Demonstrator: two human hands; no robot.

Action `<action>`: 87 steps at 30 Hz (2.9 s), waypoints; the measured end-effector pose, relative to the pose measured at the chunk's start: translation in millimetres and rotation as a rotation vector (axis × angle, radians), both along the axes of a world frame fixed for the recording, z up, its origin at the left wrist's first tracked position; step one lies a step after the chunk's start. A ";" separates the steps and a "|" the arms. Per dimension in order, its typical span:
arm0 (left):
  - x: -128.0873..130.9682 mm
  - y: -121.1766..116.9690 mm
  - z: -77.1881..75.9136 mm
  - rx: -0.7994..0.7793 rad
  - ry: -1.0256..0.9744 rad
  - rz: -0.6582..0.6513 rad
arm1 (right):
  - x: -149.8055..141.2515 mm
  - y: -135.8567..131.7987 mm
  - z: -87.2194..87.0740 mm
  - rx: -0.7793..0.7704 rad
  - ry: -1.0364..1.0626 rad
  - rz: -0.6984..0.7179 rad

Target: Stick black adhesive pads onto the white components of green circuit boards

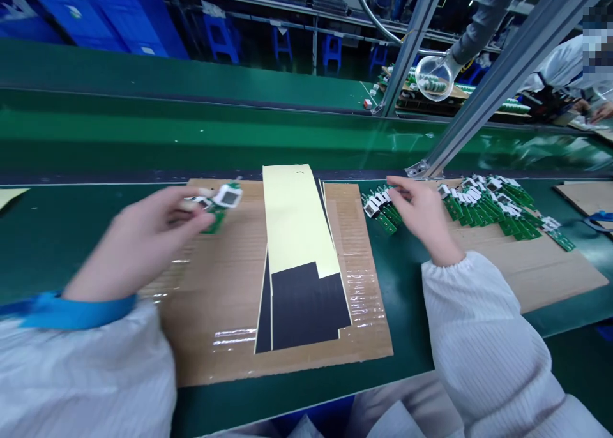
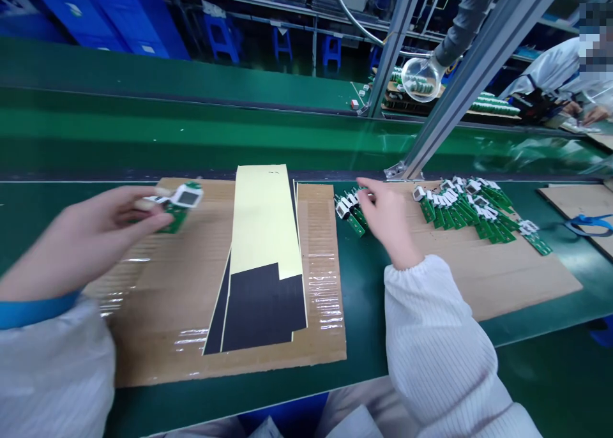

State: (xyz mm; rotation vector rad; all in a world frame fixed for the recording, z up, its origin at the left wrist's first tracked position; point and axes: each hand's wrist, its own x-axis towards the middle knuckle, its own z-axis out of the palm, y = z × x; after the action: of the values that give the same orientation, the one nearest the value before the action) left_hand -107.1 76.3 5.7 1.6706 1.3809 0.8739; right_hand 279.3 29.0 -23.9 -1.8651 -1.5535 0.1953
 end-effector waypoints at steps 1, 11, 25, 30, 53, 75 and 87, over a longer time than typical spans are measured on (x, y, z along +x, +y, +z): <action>12.4 -4.9 -2.8 -0.030 0.022 -0.092 | -19.3 -6.3 2.8 0.014 0.065 0.119; 79.7 -46.4 -36.5 -0.369 -0.389 -0.235 | -103.4 -52.5 3.6 -0.393 0.160 0.616; 84.0 -53.5 -43.3 -0.249 -0.254 -0.311 | -101.8 -48.9 1.5 -0.401 0.247 0.554; 85.6 -52.4 -42.8 -0.281 -0.291 -0.302 | -102.2 -50.1 1.7 -0.407 0.219 0.549; 89.3 -51.5 -37.5 -0.334 -0.290 -0.235 | -103.9 -45.0 7.1 -0.441 0.127 0.557; 105.8 -70.2 -11.0 -0.468 -0.677 -0.093 | -123.6 -50.6 3.3 -0.237 1.214 0.292; 107.3 -72.9 -11.7 -0.401 -0.641 -0.079 | -123.5 -51.1 -0.1 -0.147 1.168 0.284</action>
State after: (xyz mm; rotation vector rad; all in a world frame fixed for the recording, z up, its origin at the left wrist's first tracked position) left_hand 0.1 3.5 -6.1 1.0060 0.9548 0.9080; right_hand 155.9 -22.1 -23.9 -1.1665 -0.9283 1.2855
